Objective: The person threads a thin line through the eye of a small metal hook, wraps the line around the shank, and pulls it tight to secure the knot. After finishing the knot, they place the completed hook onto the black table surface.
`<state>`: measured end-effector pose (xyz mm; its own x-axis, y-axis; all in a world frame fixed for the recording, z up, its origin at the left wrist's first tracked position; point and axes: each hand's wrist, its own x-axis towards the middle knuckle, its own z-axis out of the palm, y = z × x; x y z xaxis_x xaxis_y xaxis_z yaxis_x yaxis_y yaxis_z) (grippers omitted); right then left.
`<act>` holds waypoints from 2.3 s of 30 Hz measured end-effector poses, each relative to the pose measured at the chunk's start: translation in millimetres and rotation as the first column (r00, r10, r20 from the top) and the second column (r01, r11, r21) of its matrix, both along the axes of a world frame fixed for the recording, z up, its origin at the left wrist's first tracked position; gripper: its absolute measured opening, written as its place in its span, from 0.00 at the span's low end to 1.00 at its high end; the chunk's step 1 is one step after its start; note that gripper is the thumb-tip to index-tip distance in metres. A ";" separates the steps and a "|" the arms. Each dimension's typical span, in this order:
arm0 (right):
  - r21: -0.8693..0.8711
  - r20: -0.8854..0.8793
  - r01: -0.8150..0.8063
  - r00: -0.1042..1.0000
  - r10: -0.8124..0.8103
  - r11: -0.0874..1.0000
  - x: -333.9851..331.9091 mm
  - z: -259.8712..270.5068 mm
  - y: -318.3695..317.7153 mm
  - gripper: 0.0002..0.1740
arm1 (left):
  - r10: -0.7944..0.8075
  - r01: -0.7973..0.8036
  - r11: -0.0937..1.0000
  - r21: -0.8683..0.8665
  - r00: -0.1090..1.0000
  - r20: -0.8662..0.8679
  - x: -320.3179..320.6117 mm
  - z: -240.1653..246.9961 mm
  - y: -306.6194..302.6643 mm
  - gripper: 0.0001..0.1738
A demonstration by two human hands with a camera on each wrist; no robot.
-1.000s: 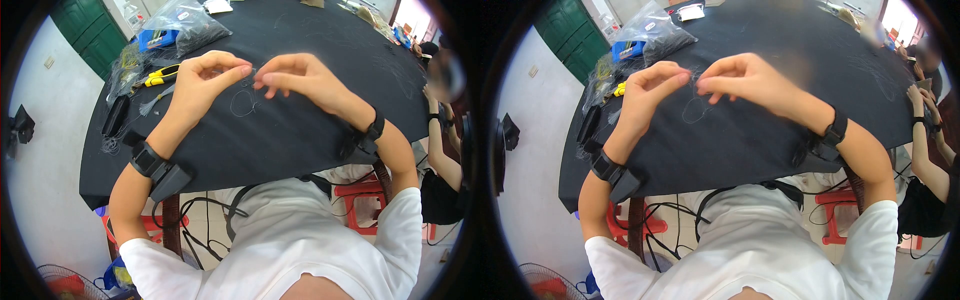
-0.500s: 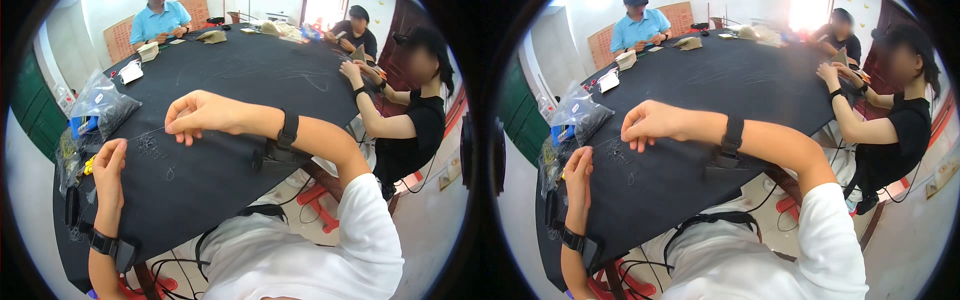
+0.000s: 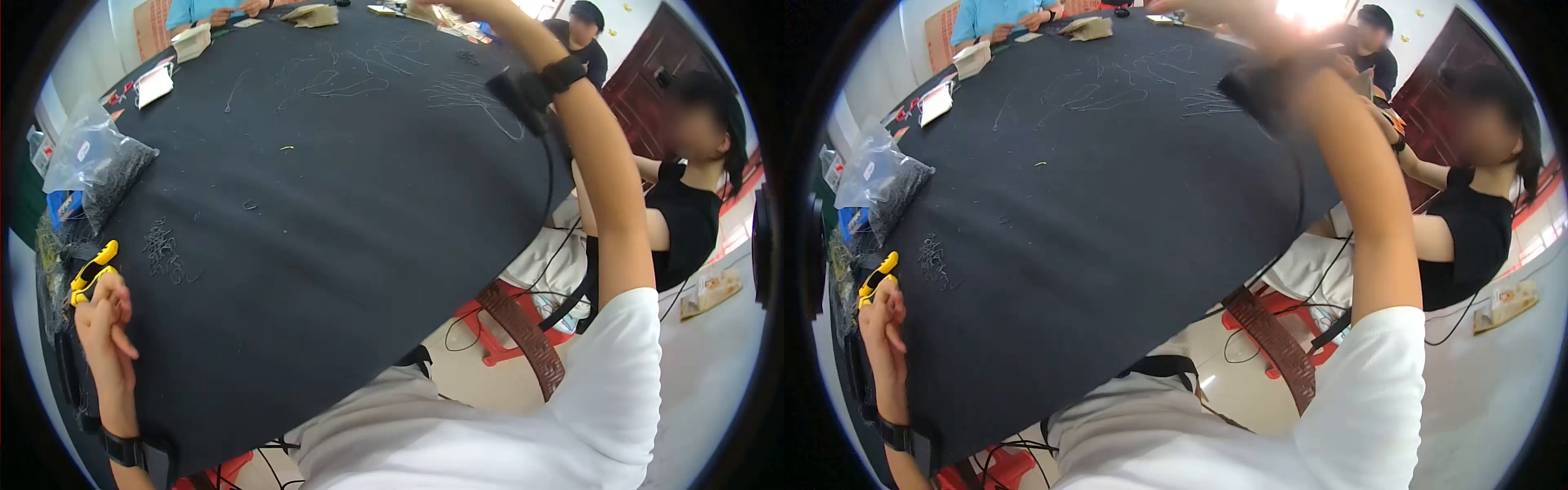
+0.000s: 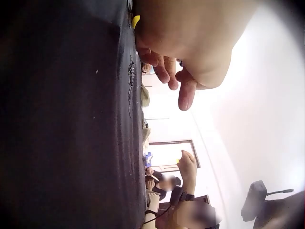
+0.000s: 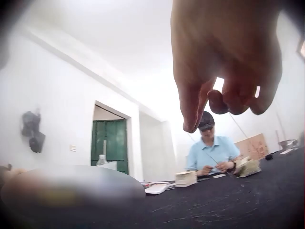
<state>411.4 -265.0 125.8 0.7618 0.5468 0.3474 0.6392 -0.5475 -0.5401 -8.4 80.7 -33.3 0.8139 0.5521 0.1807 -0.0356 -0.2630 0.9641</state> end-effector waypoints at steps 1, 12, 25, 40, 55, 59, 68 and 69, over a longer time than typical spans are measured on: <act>0.075 0.041 0.026 0.999 -0.029 0.997 21.3 3.0 -4.4 0.14 | -0.021 0.021 1.000 -0.023 1.000 0.006 -2.5 -3.0 7.2 0.19; 0.211 -0.085 0.037 0.996 -0.019 0.977 244.9 -35.4 -77.2 0.20 | -0.001 0.037 0.960 -0.279 0.992 0.130 12.3 7.2 -2.0 0.23; -0.520 -0.061 -0.008 0.998 -0.027 0.854 197.1 -86.4 -113.7 0.12 | -0.118 0.093 0.966 -0.240 0.989 -0.091 23.8 7.5 -15.4 0.03; -0.696 0.380 0.102 0.893 0.243 0.711 41.5 -123.1 -65.3 0.09 | -0.370 0.372 0.899 -0.232 0.928 0.051 19.9 11.6 -24.3 0.12; -0.514 0.558 -0.104 0.714 0.424 0.851 5.3 -96.8 -50.5 0.10 | -0.414 0.404 0.892 -0.202 0.910 -0.008 20.9 11.1 -21.2 0.11; -0.281 0.481 -0.239 0.803 0.351 0.930 -64.2 -67.3 0.9 0.06 | -0.403 0.399 0.914 -0.068 0.913 -0.058 20.8 15.4 -27.7 0.12; 0.378 -0.348 -0.847 0.245 0.905 0.374 -305.2 -44.6 137.2 0.08 | -0.344 0.411 0.822 -0.394 0.910 0.231 11.6 17.1 -39.7 0.30; 0.545 -0.356 -0.718 0.270 0.895 0.433 -309.5 -48.8 145.4 0.08 | -0.408 0.481 0.750 -0.453 0.877 0.256 12.9 20.6 -39.6 0.30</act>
